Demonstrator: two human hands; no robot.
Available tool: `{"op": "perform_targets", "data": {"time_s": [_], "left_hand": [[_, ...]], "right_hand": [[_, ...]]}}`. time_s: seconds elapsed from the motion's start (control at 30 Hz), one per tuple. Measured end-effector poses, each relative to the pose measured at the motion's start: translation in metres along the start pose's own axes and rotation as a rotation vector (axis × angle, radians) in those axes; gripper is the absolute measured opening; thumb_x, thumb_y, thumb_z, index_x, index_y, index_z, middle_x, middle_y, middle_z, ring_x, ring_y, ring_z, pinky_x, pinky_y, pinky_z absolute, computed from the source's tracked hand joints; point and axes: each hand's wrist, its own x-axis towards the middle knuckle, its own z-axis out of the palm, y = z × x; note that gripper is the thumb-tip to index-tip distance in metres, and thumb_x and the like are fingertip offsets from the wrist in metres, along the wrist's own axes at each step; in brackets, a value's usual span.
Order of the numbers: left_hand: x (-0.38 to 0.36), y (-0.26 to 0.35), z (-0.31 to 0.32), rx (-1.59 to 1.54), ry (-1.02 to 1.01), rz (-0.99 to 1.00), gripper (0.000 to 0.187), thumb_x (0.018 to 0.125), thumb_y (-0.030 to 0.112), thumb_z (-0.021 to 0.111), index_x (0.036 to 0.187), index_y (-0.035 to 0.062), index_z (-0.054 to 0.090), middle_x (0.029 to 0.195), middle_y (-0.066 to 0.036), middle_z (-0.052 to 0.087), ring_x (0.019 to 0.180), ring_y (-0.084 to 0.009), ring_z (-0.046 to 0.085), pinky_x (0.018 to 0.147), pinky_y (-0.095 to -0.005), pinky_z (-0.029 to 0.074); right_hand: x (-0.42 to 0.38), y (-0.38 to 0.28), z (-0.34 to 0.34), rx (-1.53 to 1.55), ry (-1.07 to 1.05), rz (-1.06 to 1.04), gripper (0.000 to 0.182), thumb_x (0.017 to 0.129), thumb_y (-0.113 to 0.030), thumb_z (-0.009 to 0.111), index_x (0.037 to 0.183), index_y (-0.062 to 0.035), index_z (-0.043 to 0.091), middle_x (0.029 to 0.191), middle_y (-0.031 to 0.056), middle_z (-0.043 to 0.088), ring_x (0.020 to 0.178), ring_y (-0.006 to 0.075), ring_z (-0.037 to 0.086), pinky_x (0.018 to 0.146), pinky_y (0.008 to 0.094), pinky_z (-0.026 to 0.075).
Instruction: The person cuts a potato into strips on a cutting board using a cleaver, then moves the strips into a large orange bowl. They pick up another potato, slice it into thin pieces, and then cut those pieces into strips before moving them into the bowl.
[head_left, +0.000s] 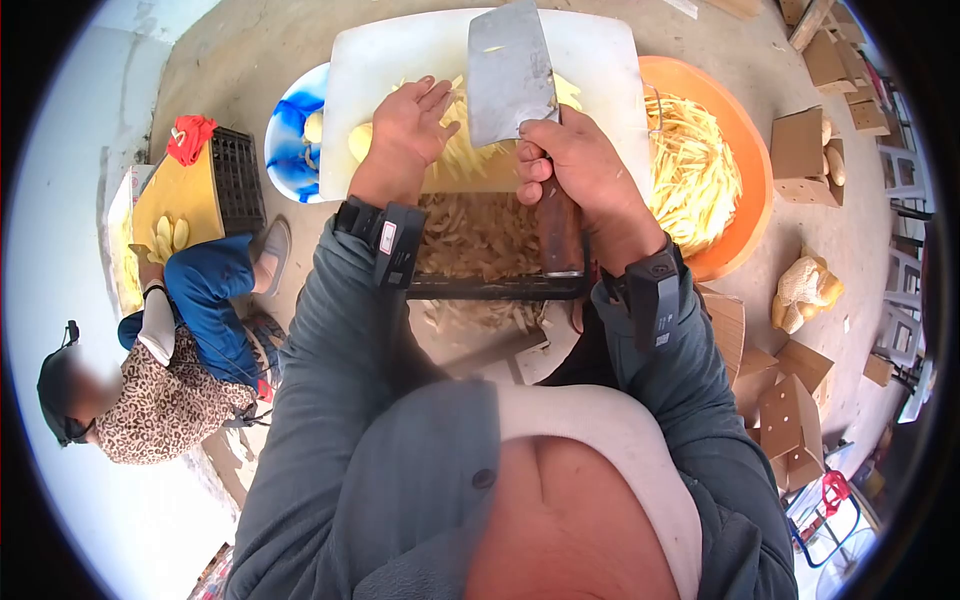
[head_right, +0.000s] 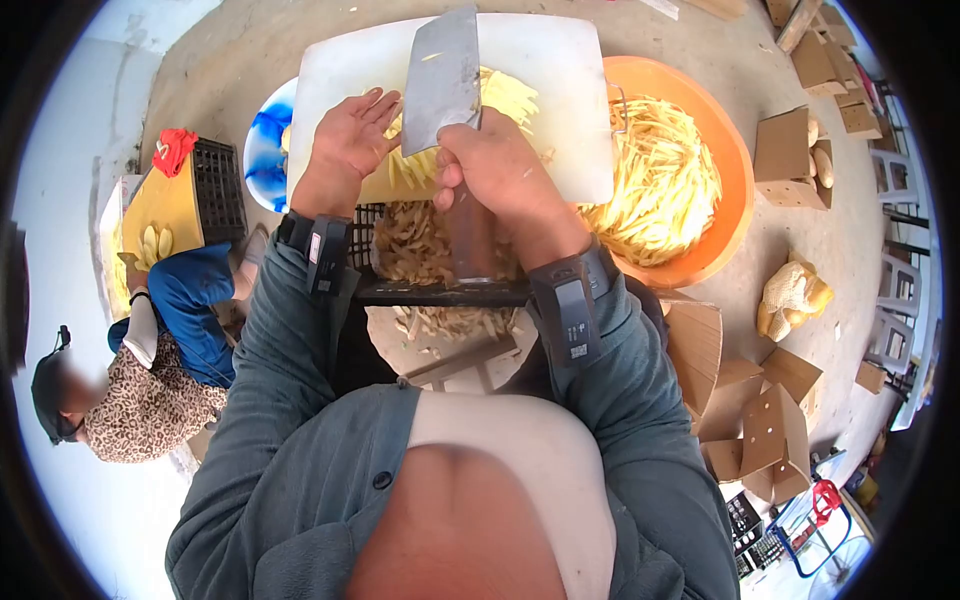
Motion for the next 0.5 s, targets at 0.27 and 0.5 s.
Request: {"op": "perform_targets", "data": {"time_s": [0.27,0.5], "left_hand": [[0.007,0.002,0.003,-0.081,0.016,0.035,0.059,0.100,0.025,0.033,0.148,-0.0060,0.019,0.151,-0.024,0.028,0.141,-0.0335,0.029,0.114,-0.0438,0.026],[-0.002,0.007,0.010,-0.127,-0.026,0.038,0.062,0.101,0.030,0.035,0.148,-0.0059,0.020,0.153,-0.022,0.025,0.143,-0.0310,0.024,0.116,-0.0408,0.021]], "right_hand": [[0.007,0.009,0.006,-0.197,0.015,-0.032,0.018,0.088,-0.012,0.049,0.095,0.0042,0.050,0.064,0.0084,0.054,0.048,0.0184,0.055,0.048,0.0328,0.048],[0.004,0.011,0.018,-0.391,0.053,0.013,0.020,0.090,-0.012,0.049,0.104,0.0018,0.047,0.072,0.0023,0.047,0.056,0.0099,0.047,0.049,0.0295,0.048]]}}
